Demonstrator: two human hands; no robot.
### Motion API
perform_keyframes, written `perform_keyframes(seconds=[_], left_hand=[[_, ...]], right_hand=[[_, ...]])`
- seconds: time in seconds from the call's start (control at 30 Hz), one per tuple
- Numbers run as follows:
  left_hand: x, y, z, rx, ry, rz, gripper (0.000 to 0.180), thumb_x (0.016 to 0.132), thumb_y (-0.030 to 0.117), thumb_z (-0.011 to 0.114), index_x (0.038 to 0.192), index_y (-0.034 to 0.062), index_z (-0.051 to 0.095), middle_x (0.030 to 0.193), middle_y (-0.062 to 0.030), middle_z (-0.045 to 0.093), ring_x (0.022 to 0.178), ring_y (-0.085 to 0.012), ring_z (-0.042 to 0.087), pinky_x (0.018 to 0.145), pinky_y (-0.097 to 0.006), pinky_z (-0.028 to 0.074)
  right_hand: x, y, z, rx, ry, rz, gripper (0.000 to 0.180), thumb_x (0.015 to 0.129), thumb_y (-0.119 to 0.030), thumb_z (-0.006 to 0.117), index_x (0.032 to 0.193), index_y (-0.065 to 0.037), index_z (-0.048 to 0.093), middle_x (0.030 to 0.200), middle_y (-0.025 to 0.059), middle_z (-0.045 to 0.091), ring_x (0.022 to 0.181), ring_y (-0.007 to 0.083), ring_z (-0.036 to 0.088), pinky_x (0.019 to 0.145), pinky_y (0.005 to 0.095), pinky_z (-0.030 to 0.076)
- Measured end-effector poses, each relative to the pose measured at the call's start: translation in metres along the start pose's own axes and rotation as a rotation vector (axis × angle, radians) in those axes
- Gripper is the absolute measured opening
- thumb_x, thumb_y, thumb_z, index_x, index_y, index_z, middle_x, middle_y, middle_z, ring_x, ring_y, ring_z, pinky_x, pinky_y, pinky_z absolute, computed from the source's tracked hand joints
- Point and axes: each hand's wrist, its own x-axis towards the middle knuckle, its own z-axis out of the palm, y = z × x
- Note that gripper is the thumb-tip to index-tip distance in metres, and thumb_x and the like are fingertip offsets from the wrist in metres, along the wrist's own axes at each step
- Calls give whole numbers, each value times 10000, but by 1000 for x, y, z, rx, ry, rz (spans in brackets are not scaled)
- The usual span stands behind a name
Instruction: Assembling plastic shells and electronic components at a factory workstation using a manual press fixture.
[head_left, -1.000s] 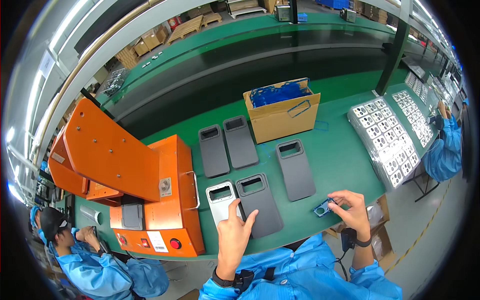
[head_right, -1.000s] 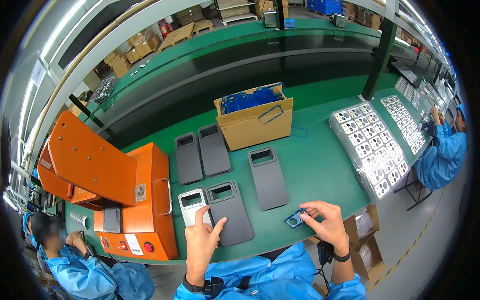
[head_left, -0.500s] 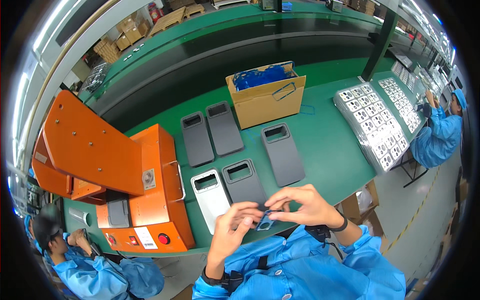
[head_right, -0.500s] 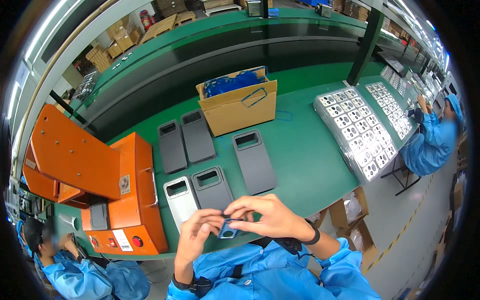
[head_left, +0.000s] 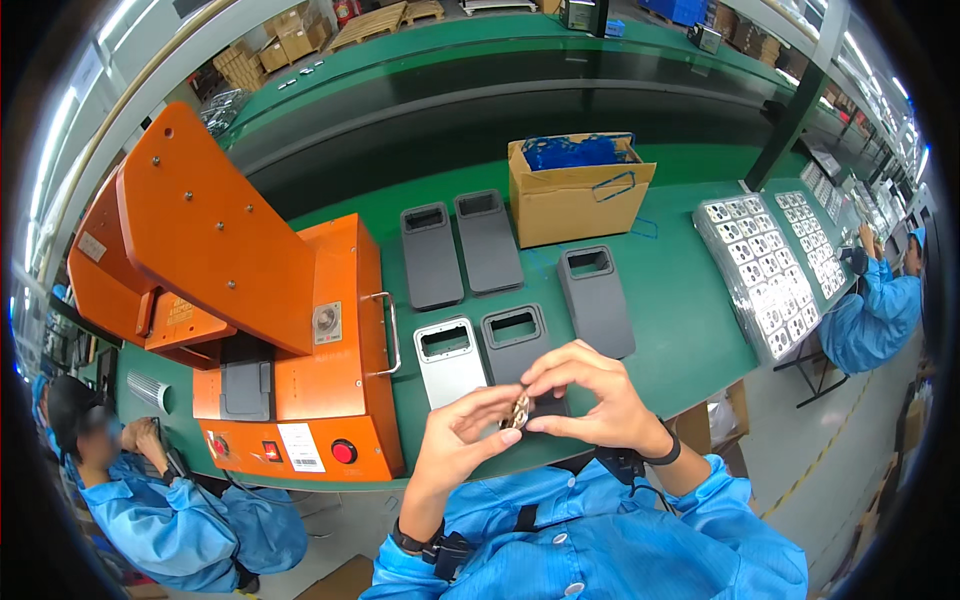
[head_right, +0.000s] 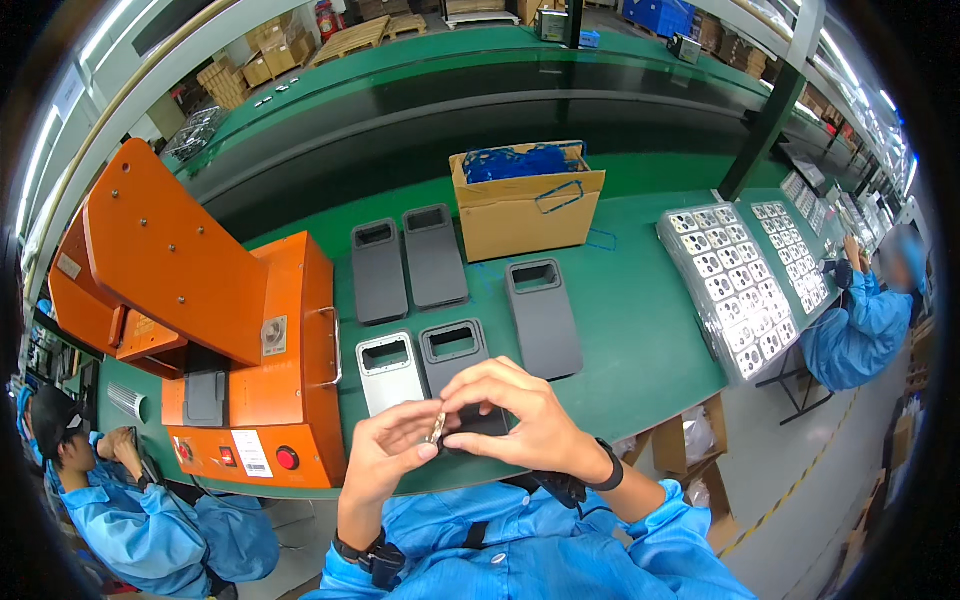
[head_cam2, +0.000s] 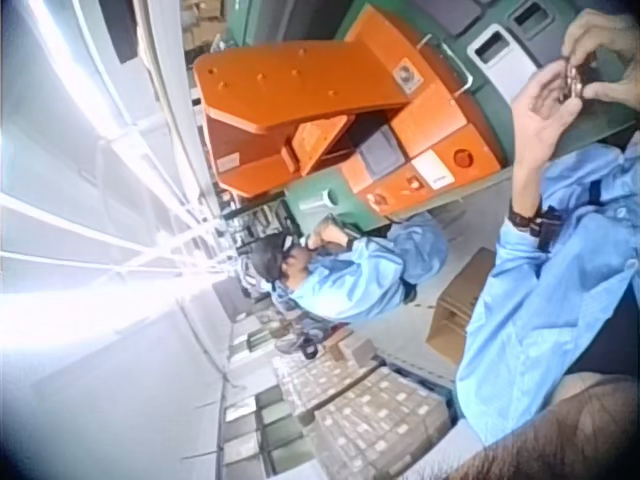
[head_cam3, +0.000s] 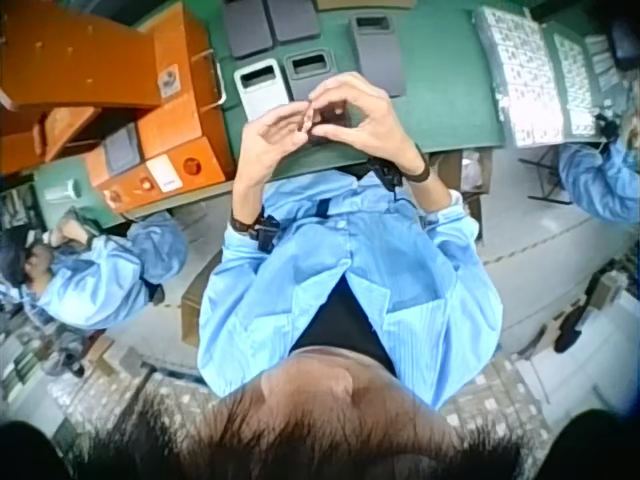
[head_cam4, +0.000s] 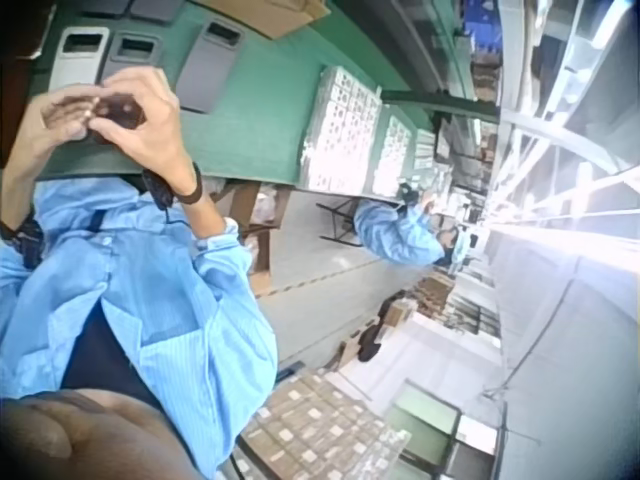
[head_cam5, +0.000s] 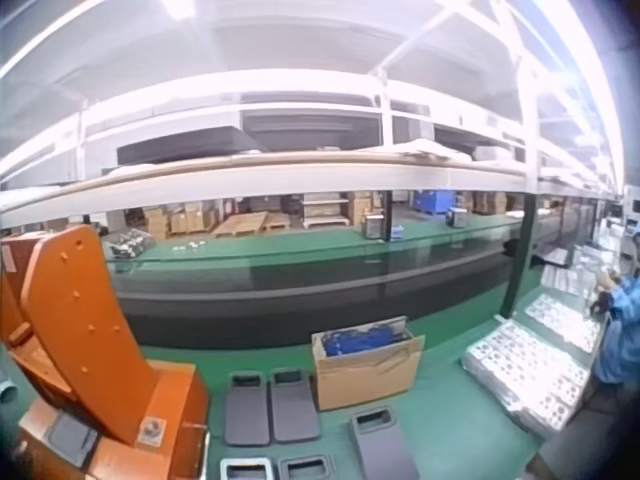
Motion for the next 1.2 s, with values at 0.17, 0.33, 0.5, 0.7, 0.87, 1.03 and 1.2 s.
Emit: perform_keyframes(seconds=[0.17, 0.33, 0.5, 0.7, 0.87, 1.03, 1.2], left_hand=[[0, 16, 15, 1086, 243, 490, 496, 693, 29, 804, 1164, 4, 649, 1100, -138, 668, 1039, -266, 652, 982, -395, 488], [6, 10, 16, 1226, 201, 573, 458, 696, 49, 807, 1128, 9, 659, 1086, -125, 666, 1065, -297, 646, 991, -431, 484], [15, 8, 15, 1296, 157, 605, 442, 712, 54, 793, 1131, 17, 656, 1108, -120, 658, 1095, -304, 632, 996, -452, 478], [7, 15, 6, 1434, 95, 685, 400, 744, 71, 770, 1116, 2, 639, 1137, -127, 651, 1116, -298, 613, 983, -439, 473], [-7, 1, -4, 1414, 119, 814, 341, 789, 97, 732, 1086, -37, 631, 1121, -143, 651, 993, -270, 645, 878, -359, 531], [-11, -21, -11, 1292, 57, 772, 403, 808, 48, 676, 1184, -48, 568, 1244, -172, 559, 1121, -301, 579, 944, -373, 491], [-8, -24, -11, 1224, 75, 804, 397, 810, 12, 636, 1189, -68, 544, 1261, -181, 527, 1152, -321, 549, 958, -383, 477]], right_hand=[[-18, -4, 5, 179, -33, 260, 127, 815, -9, 707, 937, 10, 681, 874, 70, 663, 721, 112, 620, 645, 234, 505], [-25, 6, 4, 178, -35, 355, 104, 820, -8, 702, 914, 28, 677, 821, 66, 664, 702, 110, 633, 641, 233, 509], [-20, 11, -3, 177, -52, 406, 81, 807, 22, 686, 888, 28, 680, 848, 75, 680, 735, 111, 641, 655, 236, 516], [-2, 9, -1, 50, -200, 376, 60, 770, -10, 702, 821, -2, 672, 749, 64, 666, 661, 113, 646, 619, 243, 516], [3, 5, -3, -25, -397, 398, 71, 738, -37, 710, 794, -11, 675, 739, 63, 680, 659, 131, 659, 627, 253, 527], [1, 8, -2, -131, -429, 393, 110, 697, -60, 757, 739, 10, 683, 688, 68, 686, 641, 121, 664, 634, 251, 538], [11, 13, -2, -18, -413, 465, 121, 679, -36, 755, 727, 49, 682, 688, 79, 691, 625, 118, 656, 624, 246, 538]])
